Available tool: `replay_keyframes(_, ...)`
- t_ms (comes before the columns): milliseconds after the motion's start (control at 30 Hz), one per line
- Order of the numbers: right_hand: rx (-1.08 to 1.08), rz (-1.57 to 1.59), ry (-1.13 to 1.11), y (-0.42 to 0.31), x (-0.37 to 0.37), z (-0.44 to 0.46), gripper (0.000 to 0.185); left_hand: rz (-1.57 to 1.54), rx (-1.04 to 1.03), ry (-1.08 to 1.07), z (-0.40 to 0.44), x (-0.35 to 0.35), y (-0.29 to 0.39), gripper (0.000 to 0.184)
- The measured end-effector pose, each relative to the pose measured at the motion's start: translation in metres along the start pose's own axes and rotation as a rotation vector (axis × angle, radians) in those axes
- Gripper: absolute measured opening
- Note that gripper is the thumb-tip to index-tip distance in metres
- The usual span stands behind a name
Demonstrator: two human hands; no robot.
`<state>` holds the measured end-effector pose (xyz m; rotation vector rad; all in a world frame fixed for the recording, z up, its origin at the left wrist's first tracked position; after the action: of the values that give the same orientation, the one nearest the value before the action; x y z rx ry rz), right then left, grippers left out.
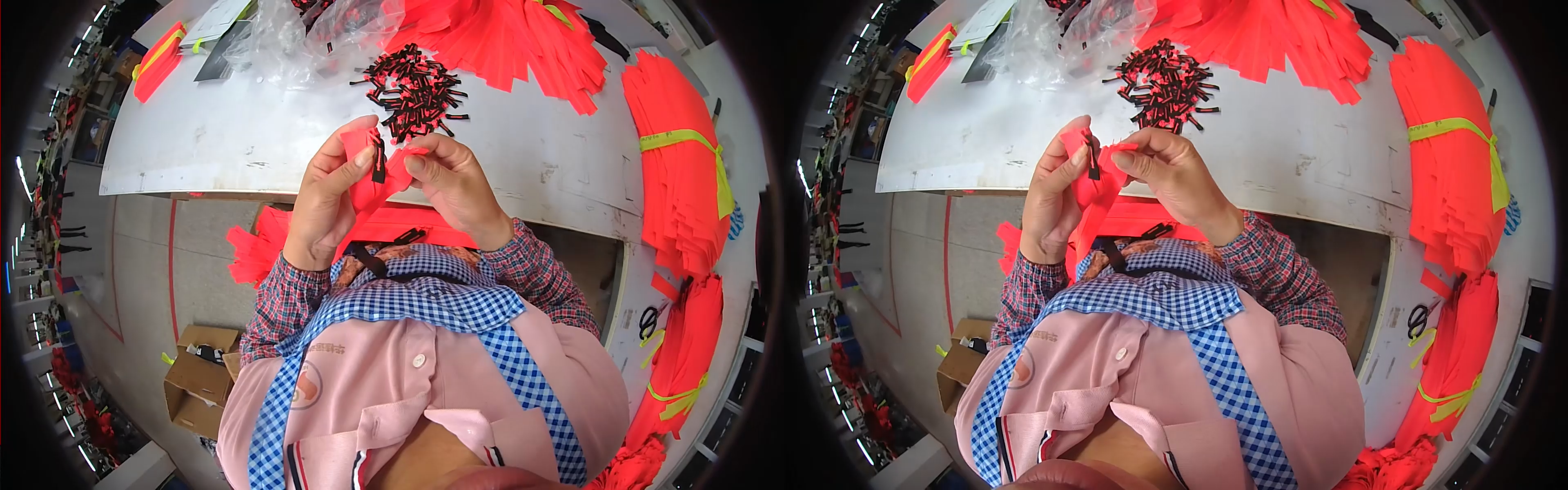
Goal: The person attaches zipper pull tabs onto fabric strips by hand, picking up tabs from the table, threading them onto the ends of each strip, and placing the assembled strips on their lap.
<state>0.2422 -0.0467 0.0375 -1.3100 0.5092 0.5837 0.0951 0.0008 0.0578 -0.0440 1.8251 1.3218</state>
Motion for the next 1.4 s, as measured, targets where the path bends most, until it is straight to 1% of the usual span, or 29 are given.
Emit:
replay_keyframes(100, 0.051, -0.200, -0.054, -0.007, -0.005, 0.001, 0.013, 0.008, 0.013, -0.026, -0.001, 0.000, 0.002, 0.036)
replay_keyframes(200, -0.017, -0.227, -0.093, -0.007, -0.004, 0.002, 0.012, 0.037, 0.054, -0.087, -0.001, 0.003, 0.003, 0.036)
replay_keyframes(267, -0.046, -0.174, -0.114, -0.005, -0.002, 0.002, 0.013, 0.074, 0.071, -0.100, -0.001, 0.004, 0.003, 0.037)
replay_keyframes(400, -0.146, -0.112, -0.102, -0.001, 0.000, 0.002, 0.014, 0.000, 0.114, -0.155, -0.001, 0.003, 0.003, 0.038)
replay_keyframes(500, -0.178, -0.058, -0.074, -0.003, -0.004, 0.003, 0.013, -0.063, 0.163, -0.199, 0.001, 0.005, 0.002, 0.039)
replay_keyframes(600, -0.241, -0.056, -0.125, -0.005, -0.001, 0.004, 0.012, -0.094, 0.182, -0.219, 0.002, 0.008, -0.002, 0.040)
replay_keyframes(767, -0.265, -0.057, -0.098, -0.006, 0.000, 0.003, 0.010, -0.178, 0.205, -0.229, 0.003, 0.006, -0.005, 0.041)
replay_keyframes(867, -0.263, -0.062, -0.091, -0.006, -0.001, 0.003, 0.011, -0.127, 0.220, -0.189, 0.003, 0.005, -0.006, 0.039)
replay_keyframes(1000, -0.281, -0.080, -0.151, -0.006, 0.002, 0.002, 0.013, 0.022, 0.222, -0.219, 0.001, 0.006, -0.002, 0.036)
replay_keyframes(1100, -0.195, -0.088, -0.151, -0.009, -0.005, -0.001, 0.013, 0.127, 0.205, -0.243, -0.001, 0.005, 0.003, 0.034)
replay_keyframes(1267, -0.061, -0.225, -0.140, -0.006, -0.007, -0.004, 0.012, 0.359, 0.109, -0.264, -0.003, 0.001, 0.014, 0.033)
replay_keyframes(1367, 0.032, -0.303, -0.160, -0.009, -0.012, -0.008, 0.012, 0.412, 0.080, -0.414, -0.001, 0.007, 0.018, 0.033)
replay_keyframes(1400, 0.066, -0.332, -0.175, -0.012, -0.014, -0.009, 0.012, 0.450, 0.071, -0.338, -0.004, 0.007, 0.019, 0.033)
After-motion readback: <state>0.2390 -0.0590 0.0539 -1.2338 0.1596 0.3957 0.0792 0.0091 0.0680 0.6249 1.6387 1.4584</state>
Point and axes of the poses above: each hand's wrist, its own z-axis towards the middle knuckle, its own x-axis out of the back of the hand, y = z × x, the point moved 3 cm from there along z, towards the middle knuckle, and after that the axes turned 3 degrees about x, right-handed, at the moved point
